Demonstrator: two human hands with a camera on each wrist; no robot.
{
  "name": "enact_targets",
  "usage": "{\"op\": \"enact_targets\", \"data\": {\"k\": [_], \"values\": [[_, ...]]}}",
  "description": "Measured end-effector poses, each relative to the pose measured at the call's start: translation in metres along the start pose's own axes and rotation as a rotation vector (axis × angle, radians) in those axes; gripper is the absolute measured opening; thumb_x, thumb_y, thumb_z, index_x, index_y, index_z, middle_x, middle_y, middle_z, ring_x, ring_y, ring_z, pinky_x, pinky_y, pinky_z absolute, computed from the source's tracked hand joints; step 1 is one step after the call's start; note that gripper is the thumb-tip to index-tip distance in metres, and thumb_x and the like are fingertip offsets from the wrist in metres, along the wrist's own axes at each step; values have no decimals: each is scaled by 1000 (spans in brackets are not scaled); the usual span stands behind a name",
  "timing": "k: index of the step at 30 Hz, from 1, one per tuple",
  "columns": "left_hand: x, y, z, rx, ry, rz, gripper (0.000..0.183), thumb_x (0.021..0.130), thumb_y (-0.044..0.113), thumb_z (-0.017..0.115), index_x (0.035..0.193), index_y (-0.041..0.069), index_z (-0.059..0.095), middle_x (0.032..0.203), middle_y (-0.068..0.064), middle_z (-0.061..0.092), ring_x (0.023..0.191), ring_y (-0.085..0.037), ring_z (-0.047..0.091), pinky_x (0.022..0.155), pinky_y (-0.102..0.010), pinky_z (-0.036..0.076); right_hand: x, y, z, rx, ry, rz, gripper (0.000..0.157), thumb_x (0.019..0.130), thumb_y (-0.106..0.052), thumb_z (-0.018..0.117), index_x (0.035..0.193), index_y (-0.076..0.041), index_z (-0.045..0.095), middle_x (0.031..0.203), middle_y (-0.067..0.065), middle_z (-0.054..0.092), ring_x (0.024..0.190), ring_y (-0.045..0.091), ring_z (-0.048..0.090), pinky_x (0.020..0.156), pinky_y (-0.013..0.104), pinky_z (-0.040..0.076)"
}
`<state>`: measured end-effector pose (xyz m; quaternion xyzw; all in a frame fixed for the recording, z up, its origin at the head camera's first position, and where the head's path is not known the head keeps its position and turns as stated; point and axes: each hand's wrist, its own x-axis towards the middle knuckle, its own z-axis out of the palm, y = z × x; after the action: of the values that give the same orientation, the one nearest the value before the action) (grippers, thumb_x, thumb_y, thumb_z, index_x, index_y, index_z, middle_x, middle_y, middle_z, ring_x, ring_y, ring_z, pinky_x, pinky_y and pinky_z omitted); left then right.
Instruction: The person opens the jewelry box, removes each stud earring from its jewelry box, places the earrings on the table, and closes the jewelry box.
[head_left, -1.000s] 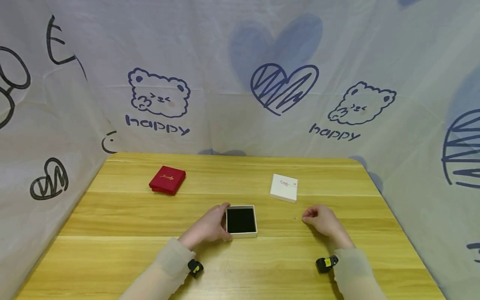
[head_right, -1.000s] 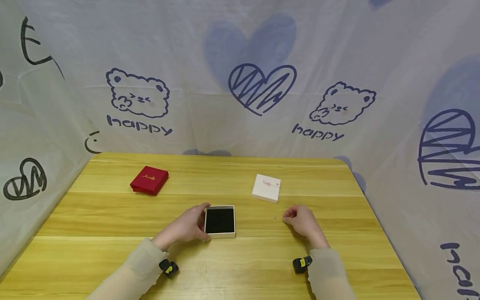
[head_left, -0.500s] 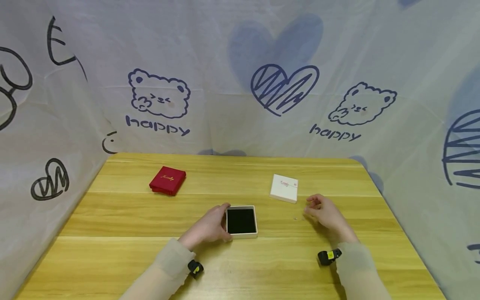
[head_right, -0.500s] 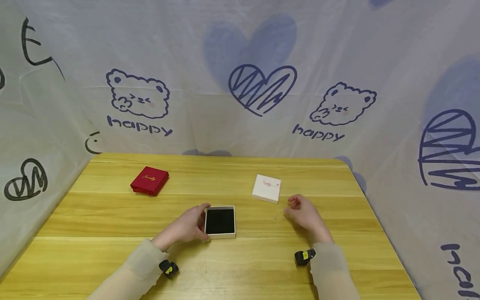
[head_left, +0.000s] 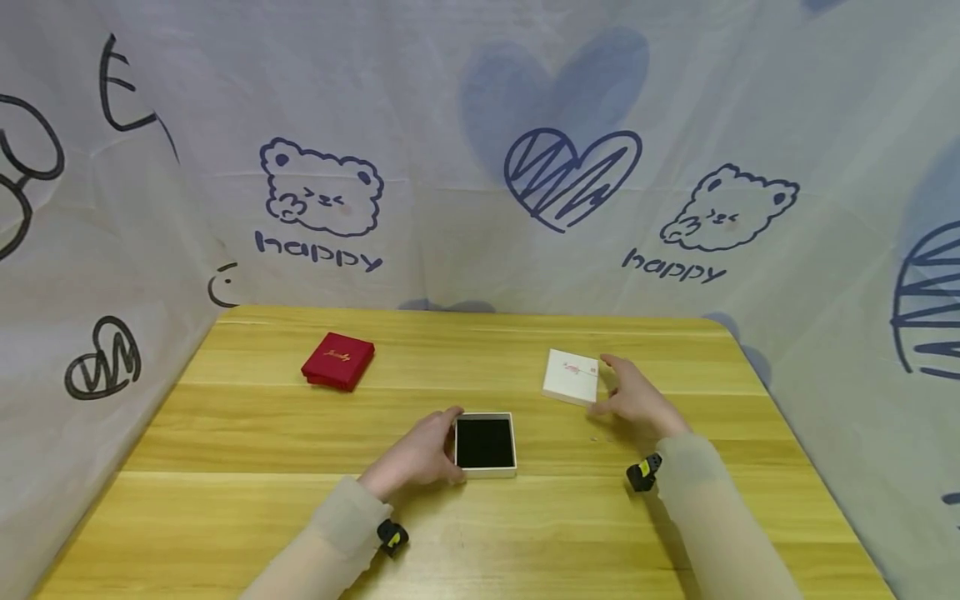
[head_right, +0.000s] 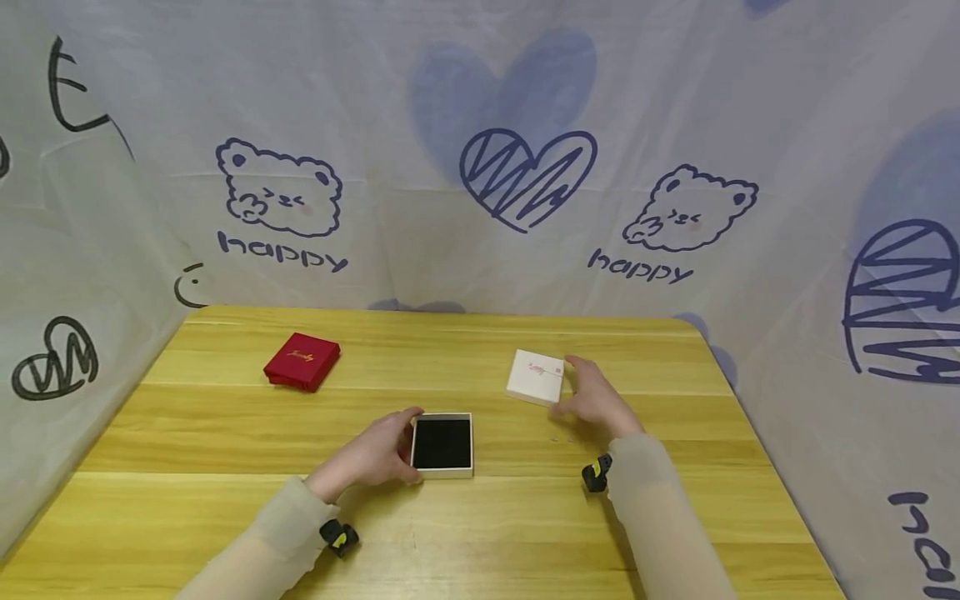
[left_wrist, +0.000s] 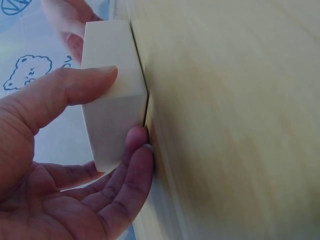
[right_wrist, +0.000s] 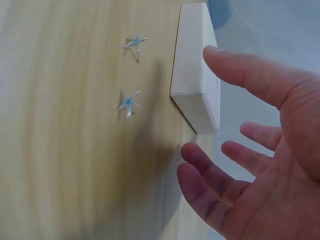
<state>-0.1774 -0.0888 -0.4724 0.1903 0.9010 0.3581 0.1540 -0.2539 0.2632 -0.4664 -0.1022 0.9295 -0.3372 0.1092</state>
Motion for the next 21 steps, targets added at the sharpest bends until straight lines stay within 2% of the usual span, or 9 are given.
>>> {"op": "enact_targets", "data": {"k": [6, 21], "values": [[0, -1, 0, -2, 4, -1, 97, 66, 7, 89, 144, -10, 34, 88, -7, 52, 70, -15, 52, 71, -34, 46, 12, -6, 2, -46, -38, -24, 101, 75, -12, 85, 148, 15, 20, 149, 36, 26, 136, 51, 26, 111, 58, 20], [-1, 0, 0, 0, 3, 0, 96, 67, 7, 88, 145, -10, 34, 88, -6, 51, 70, -14, 52, 69, -33, 46, 27, -6, 9, -86, -58, 52, 102, 76, -16, 85, 150, 12, 20, 150, 32, 26, 134, 45, 31, 111, 55, 23]]}}
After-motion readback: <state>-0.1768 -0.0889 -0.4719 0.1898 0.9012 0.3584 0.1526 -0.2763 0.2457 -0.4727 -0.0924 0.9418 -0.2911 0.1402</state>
